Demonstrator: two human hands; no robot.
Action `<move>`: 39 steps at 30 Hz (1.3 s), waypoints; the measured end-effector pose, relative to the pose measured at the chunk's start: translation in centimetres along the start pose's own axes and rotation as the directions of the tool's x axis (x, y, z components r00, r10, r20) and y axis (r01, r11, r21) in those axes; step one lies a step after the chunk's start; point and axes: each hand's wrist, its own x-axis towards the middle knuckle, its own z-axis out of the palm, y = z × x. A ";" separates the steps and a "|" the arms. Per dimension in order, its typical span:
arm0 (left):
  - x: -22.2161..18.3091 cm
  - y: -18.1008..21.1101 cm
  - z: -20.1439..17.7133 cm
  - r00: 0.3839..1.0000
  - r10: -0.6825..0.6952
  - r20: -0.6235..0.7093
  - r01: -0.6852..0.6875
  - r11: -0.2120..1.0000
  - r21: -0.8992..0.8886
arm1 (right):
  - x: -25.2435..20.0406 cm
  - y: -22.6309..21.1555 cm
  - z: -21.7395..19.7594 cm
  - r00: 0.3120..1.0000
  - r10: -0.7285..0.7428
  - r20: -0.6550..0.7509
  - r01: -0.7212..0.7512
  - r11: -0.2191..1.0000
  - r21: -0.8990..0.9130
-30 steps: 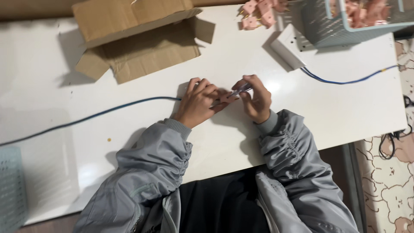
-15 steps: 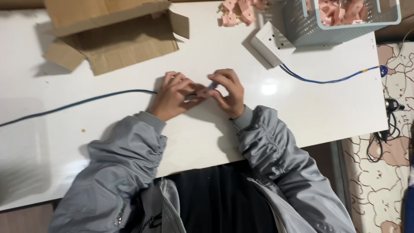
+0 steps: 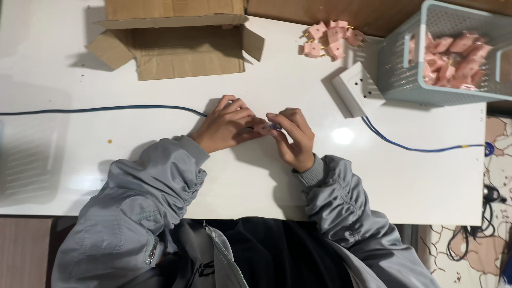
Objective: The person assembles an electrical plug by unscrewing the housing with a tester screwdriver, positioning the internal metal contacts, and then reattaching the housing using the screwdriver.
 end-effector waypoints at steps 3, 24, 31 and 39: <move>0.2 -0.1 0.1 1.000 0.001 0.000 -0.001 1.000 -0.008 | 0.3 -0.6 0.3 0.999 0.020 0.036 -0.021 0.999 0.024; 1.7 2.4 -3.2 0.999 0.005 -0.046 -0.004 1.000 0.020 | -1.2 0.9 -0.3 0.993 0.099 -0.063 -0.102 0.994 -0.050; 0.7 1.4 -1.9 1.000 -0.007 -0.008 0.007 1.000 -0.019 | -3.8 2.0 0.1 0.993 0.079 -0.087 -0.090 0.989 -0.120; 0.1 1.0 -1.2 1.000 -0.012 0.021 0.011 0.999 0.034 | -2.4 0.4 0.2 0.990 0.096 -0.102 -0.099 0.995 -0.027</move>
